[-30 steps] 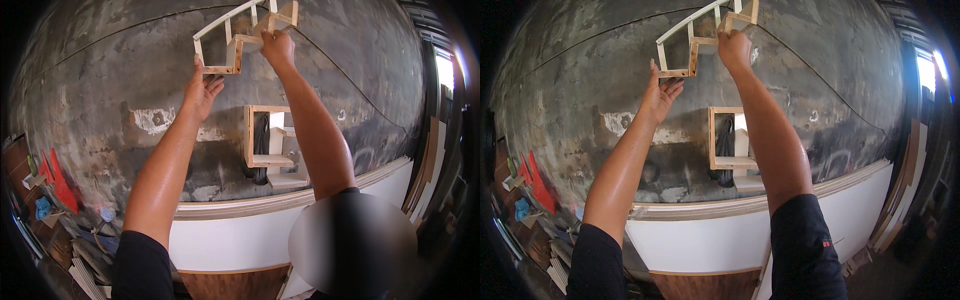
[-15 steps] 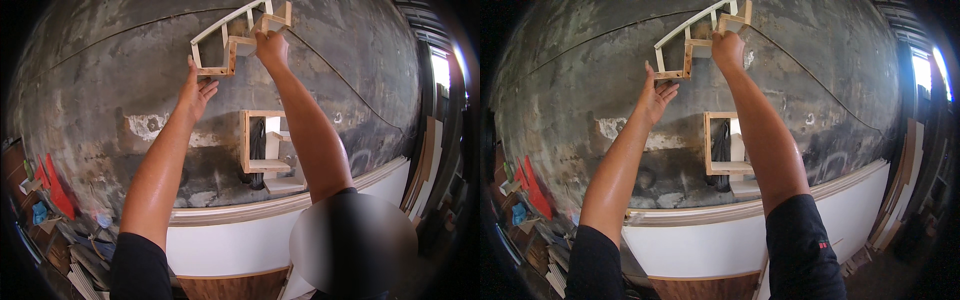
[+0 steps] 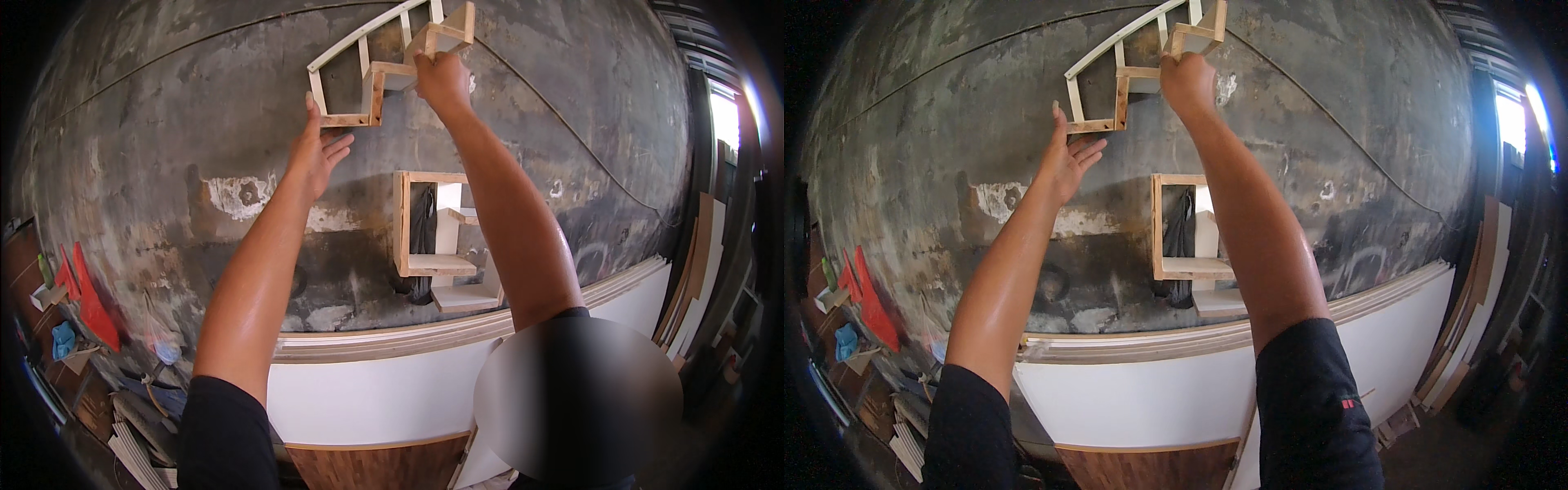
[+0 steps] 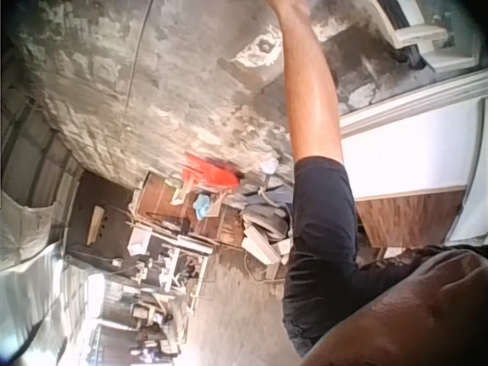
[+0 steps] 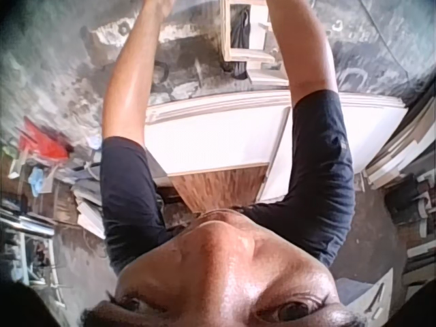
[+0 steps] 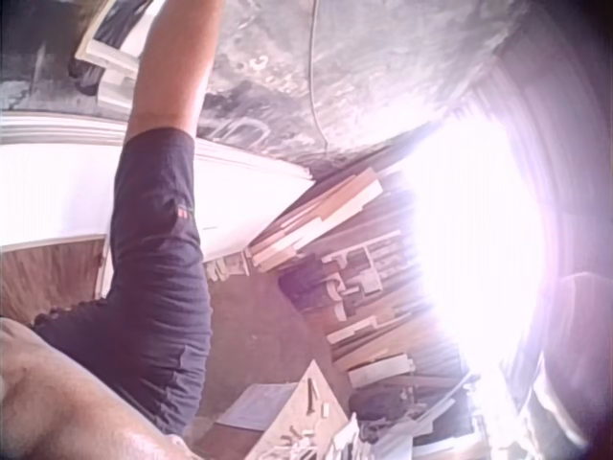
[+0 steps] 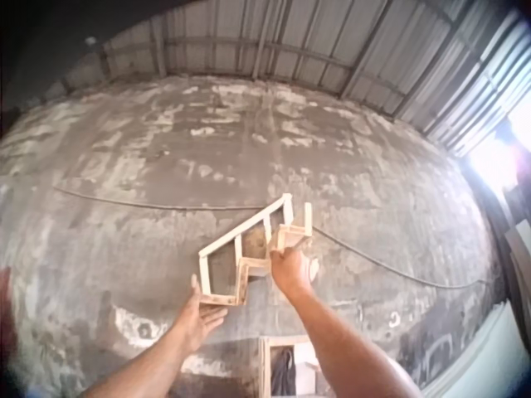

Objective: The person assembles a miniature wooden staircase by aligning small wooden steps with a side railing and securing them using a hammer. The person then picks up the assembled structure to check the alignment and shows it to the camera from multiple angles.

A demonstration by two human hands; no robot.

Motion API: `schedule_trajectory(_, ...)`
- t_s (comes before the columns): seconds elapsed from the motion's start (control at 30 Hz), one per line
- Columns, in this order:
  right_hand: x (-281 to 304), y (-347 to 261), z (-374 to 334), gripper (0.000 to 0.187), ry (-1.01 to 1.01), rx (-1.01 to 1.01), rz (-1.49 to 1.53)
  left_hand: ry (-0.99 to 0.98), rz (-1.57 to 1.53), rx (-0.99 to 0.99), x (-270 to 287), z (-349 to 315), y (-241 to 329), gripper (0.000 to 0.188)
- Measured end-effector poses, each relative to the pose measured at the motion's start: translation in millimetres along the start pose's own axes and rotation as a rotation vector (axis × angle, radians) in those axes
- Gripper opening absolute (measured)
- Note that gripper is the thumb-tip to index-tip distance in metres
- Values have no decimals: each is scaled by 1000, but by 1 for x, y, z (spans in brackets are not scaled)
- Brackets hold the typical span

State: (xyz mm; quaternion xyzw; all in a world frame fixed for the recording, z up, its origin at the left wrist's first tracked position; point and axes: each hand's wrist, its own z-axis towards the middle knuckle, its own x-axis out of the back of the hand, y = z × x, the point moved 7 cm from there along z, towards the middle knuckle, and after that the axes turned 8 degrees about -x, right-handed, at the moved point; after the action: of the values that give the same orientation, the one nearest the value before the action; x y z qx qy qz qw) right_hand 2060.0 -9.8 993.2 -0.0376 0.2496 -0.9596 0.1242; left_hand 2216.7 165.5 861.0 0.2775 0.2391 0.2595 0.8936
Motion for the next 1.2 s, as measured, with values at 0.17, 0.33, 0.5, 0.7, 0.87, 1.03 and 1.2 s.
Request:
schedule_trajectory(0.17, 2, 3, -11, 51, -33, -23, -23, 38, 54, -11, 7, -12, -2, 102)
schedule_trajectory(0.33, 12, 5, -19, 55, 27, -36, -80, 54, 28, 3, 9, -14, -10, 88)
schedule_trajectory(0.5, 12, 24, -18, 59, -47, -122, -36, 14, 19, -65, -6, -24, -17, 71)
schedule_trajectory(0.7, 14, 30, -29, 64, -51, -134, 1, 26, 60, -53, -7, -27, -21, 81)
schedule_trajectory(0.87, 18, 31, -38, 69, -12, -101, -10, 13, 114, -60, -12, -32, -19, 84)
schedule_trajectory(1.03, 25, 29, -52, 71, -3, -65, -64, 61, 146, -61, -9, -32, -23, 87)
schedule_trajectory(1.2, 30, 33, -58, 71, -2, -58, -73, 125, 178, -78, -8, -34, -21, 96)
